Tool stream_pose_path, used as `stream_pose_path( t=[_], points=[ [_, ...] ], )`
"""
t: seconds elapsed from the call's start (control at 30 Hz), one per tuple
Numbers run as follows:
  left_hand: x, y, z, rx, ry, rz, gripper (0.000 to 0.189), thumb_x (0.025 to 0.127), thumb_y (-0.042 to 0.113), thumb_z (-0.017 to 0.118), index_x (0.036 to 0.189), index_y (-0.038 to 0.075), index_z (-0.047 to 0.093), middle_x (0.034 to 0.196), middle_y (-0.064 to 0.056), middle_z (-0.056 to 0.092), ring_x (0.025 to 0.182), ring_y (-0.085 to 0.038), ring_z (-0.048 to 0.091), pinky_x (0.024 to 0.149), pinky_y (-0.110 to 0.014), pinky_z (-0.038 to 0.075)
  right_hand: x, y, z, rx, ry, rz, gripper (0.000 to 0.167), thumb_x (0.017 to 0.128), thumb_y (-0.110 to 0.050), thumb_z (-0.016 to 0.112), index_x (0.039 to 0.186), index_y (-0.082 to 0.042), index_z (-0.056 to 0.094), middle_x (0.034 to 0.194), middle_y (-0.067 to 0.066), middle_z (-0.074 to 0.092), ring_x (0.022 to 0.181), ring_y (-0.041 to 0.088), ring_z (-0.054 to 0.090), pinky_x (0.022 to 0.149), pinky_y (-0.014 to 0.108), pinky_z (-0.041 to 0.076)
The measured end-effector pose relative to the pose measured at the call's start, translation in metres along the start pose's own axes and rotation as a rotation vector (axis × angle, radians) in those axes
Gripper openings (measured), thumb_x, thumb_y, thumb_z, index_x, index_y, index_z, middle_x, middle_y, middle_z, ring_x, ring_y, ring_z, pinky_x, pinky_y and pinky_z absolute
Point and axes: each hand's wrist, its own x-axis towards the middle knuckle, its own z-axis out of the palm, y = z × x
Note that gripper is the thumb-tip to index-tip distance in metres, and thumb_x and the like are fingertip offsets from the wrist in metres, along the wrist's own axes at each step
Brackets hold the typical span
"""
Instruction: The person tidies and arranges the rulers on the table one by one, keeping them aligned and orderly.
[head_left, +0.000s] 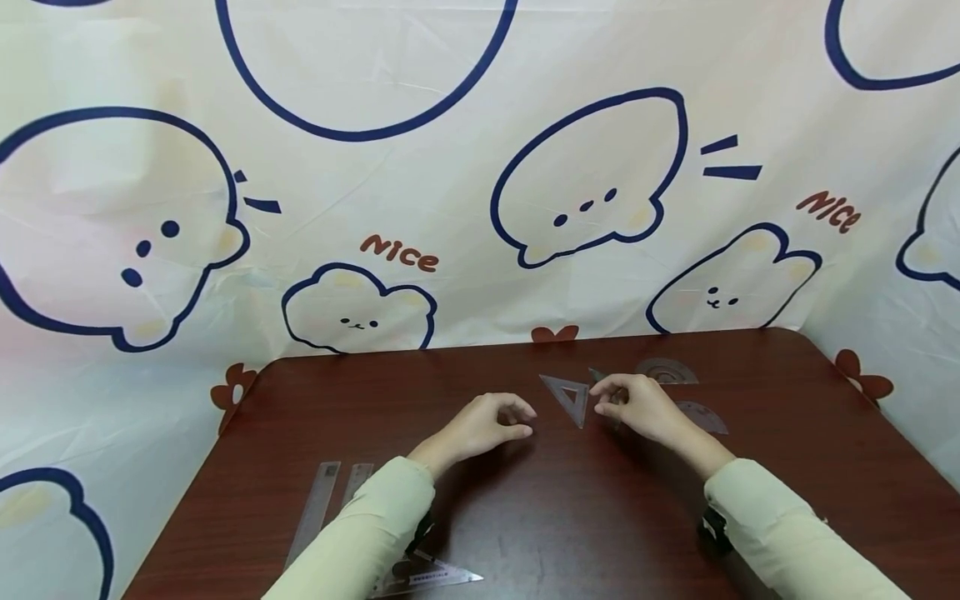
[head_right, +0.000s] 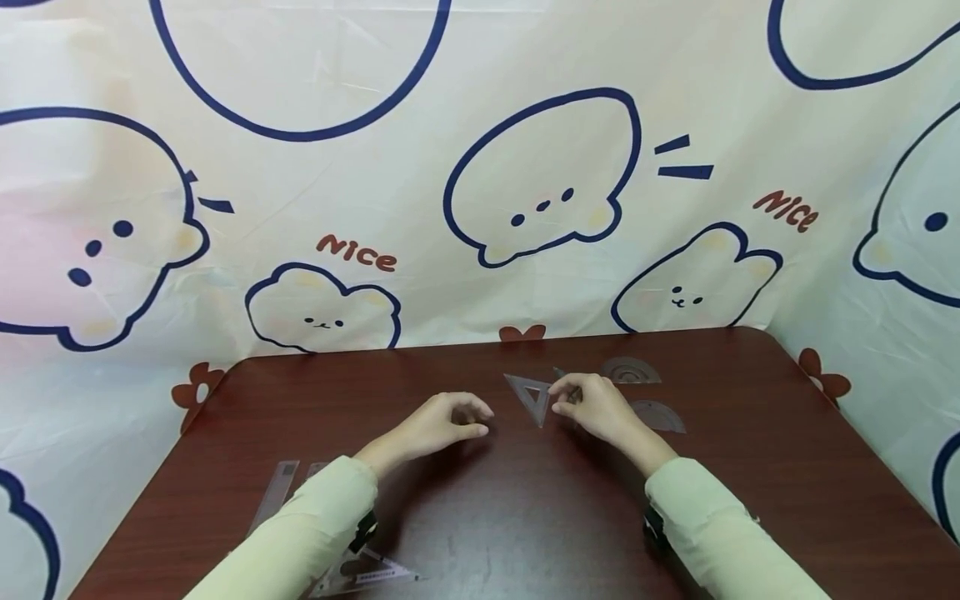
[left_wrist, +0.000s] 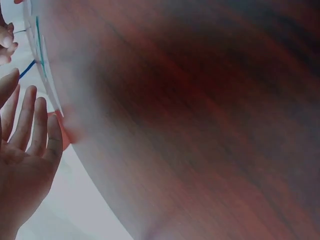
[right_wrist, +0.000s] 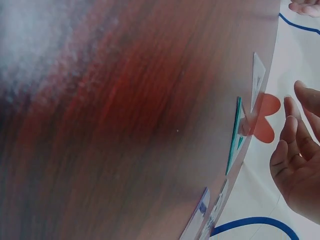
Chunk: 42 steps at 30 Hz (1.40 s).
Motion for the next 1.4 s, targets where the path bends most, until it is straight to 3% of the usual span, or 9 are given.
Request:
stream_pose_path(
  t=[0.43, 0.8, 1.0, 1.4],
  points=[
    [0.018, 0.001, 0.006, 0.017, 0.018, 0.001, 0.022, 0.093, 0.019, 0.071, 0.115, 0.011, 0.071, 0.107, 0.002, 0.068, 0.096, -0.012, 0.06, 0.087, -0.033, 0.048, 0.009, 0.008, 0.002, 0.006, 0.002, 0.007, 0.018, 0.09, -0.007, 0.072, 0.108, -0.004, 0.071, 0.086, 0.001, 0.064, 0.066, 0.019, 0.052, 0.055, 0.031, 0.045],
    [0.034, 0.009, 0.012, 0.03, 0.035, 0.002, 0.021, 0.093, 0.018, 0.072, 0.113, 0.011, 0.071, 0.104, 0.0, 0.069, 0.093, -0.011, 0.061, 0.085, -0.032, 0.049, 0.017, 0.01, 0.006, -0.016, 0.009, -0.01, 0.021, 0.089, -0.008, 0.074, 0.109, -0.002, 0.071, 0.088, 0.001, 0.065, 0.07, 0.018, 0.052, 0.061, 0.032, 0.044],
    [0.045, 0.005, 0.014, 0.028, 0.067, 0.017, 0.019, 0.092, 0.016, 0.073, 0.11, 0.01, 0.072, 0.102, -0.001, 0.069, 0.091, -0.011, 0.061, 0.083, -0.03, 0.048, 0.018, 0.01, 0.008, -0.029, 0.019, -0.002, 0.021, 0.088, -0.008, 0.075, 0.108, -0.002, 0.071, 0.089, 0.002, 0.065, 0.072, 0.018, 0.052, 0.063, 0.032, 0.044],
    [0.061, -0.003, 0.013, 0.005, 0.122, -0.03, 0.021, 0.092, 0.017, 0.073, 0.112, 0.011, 0.071, 0.105, 0.0, 0.068, 0.097, -0.016, 0.062, 0.087, -0.036, 0.048, 0.021, 0.013, 0.011, -0.002, 0.037, 0.055, 0.03, 0.087, -0.009, 0.076, 0.115, -0.002, 0.069, 0.096, 0.007, 0.067, 0.075, 0.02, 0.052, 0.065, 0.034, 0.043]
  ],
)
